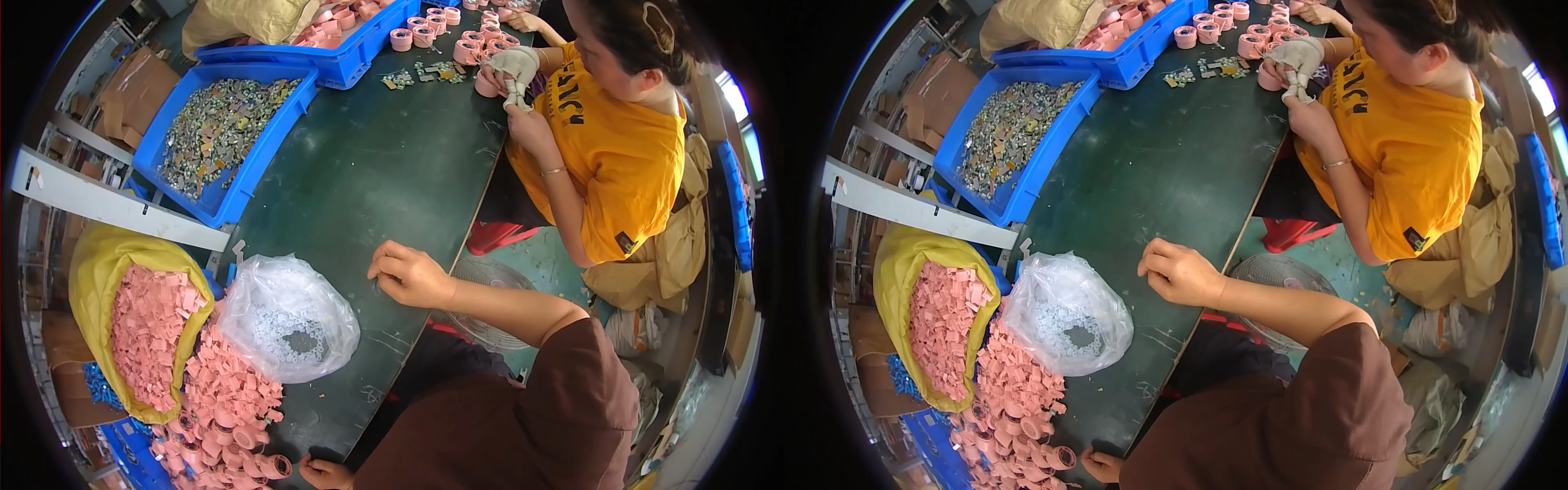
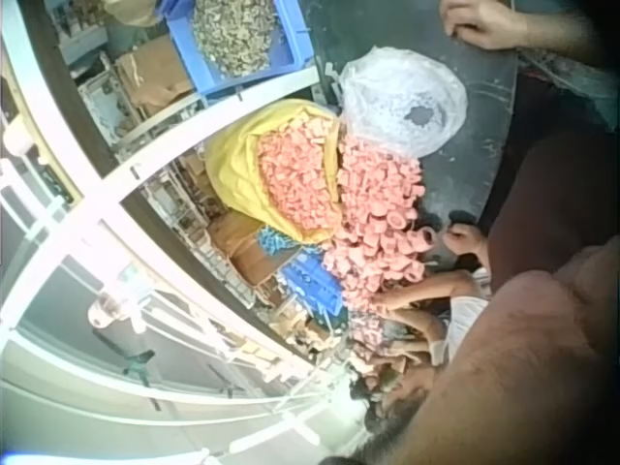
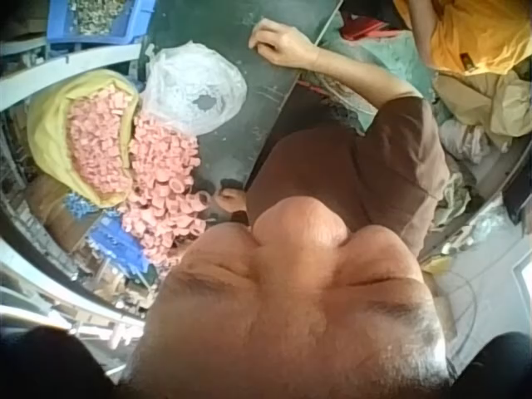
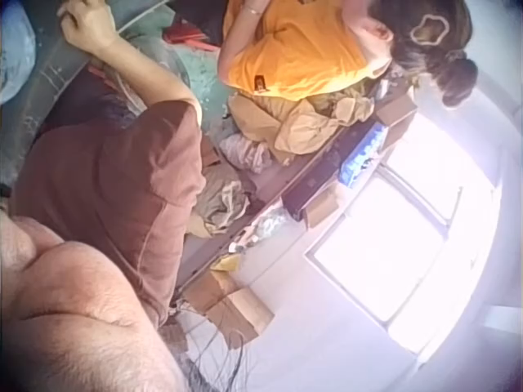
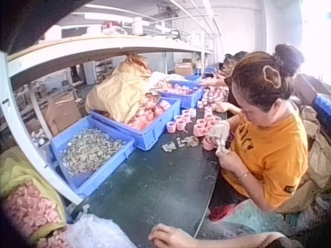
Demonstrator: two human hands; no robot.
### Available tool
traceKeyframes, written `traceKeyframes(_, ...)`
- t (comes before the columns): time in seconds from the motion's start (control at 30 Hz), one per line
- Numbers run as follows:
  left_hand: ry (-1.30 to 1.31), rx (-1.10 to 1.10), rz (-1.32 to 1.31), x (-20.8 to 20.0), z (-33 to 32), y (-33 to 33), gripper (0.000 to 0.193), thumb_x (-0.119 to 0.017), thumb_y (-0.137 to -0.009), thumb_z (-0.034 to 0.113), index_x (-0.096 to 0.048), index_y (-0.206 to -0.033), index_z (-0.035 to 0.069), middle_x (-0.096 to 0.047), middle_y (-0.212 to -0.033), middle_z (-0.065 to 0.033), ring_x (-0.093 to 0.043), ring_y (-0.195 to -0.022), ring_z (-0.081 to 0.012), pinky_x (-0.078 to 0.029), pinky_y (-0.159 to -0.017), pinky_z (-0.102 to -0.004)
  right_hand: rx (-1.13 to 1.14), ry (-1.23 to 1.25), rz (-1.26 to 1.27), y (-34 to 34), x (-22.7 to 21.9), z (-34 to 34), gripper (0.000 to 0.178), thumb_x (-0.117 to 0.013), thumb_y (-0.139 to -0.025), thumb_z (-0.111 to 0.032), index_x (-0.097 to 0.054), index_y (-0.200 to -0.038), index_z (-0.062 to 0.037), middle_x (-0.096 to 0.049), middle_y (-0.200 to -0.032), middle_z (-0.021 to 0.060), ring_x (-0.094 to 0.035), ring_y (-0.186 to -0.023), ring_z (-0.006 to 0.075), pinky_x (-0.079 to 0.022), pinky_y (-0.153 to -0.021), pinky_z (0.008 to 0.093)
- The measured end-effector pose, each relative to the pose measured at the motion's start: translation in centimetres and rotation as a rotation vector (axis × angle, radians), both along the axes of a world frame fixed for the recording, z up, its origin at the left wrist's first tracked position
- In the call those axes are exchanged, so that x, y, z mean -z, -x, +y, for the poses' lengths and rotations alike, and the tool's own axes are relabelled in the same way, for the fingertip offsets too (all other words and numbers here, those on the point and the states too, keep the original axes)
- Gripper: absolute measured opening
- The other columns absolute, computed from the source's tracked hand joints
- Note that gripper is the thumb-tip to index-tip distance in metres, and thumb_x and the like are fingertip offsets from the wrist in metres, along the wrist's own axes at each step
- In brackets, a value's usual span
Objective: The person assembles small plastic fan housings by hand, inserting electronic components into them.
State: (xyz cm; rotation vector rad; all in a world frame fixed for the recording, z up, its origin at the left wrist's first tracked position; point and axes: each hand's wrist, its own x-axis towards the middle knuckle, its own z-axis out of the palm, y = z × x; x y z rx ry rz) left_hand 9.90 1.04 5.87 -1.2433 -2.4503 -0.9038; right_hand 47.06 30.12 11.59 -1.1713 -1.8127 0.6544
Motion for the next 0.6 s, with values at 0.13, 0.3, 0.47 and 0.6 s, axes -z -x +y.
traceKeyframes(0.13,0.091,-0.009,0.029,-0.6,0.3,-0.6,0.022,-0.047,-0.092,0.014,-0.063,-0.091,-0.001,-0.06,-0.084,-0.0214,-0.057,-0.074,-0.0369,-0.048,-0.072,-0.0435,0.003,-0.037,0.0,0.0,0.5,0.2,0.011,-0.062,-0.082,0.0,-0.066,-0.089,-0.0072,-0.06,-0.098,0.0068,-0.065,-0.075,0.0254,-0.055,-0.066,0.0369)
traceKeyframes(0.3,0.059,-0.027,0.002,0.5,-0.5,0.5,0.021,-0.044,-0.092,0.012,-0.061,-0.093,0.0,-0.059,-0.086,-0.0179,-0.058,-0.078,-0.0323,-0.047,-0.073,-0.0389,0.003,-0.064,-0.01,0.0,0.5,0.2,0.013,-0.062,-0.082,0.001,-0.068,-0.09,-0.008,-0.061,-0.099,0.0066,-0.064,-0.071,0.0229,-0.054,-0.062,0.0347)
traceKeyframes(0.47,0.26,-0.007,-0.066,-2.6,0.2,-1.4,0.028,-0.047,-0.093,0.018,-0.063,-0.093,-0.005,-0.061,-0.087,-0.0283,-0.055,-0.076,-0.0439,-0.048,-0.076,-0.0493,0.004,-0.068,-0.013,-0.1,0.6,0.2,0.013,-0.062,-0.082,0.001,-0.068,-0.089,-0.0079,-0.061,-0.099,0.0065,-0.064,-0.071,0.0231,-0.054,-0.063,0.0348)
traceKeyframes(0.6,0.266,-0.047,-0.05,-2.7,0.2,-1.5,0.029,-0.047,-0.093,0.018,-0.062,-0.093,-0.006,-0.06,-0.087,-0.0293,-0.056,-0.077,-0.0445,-0.048,-0.076,-0.0495,0.007,-0.075,-0.012,0.1,0.5,0.3,0.013,-0.062,-0.082,0.001,-0.068,-0.089,-0.0077,-0.061,-0.099,0.0067,-0.064,-0.07,0.0231,-0.054,-0.063,0.0349)
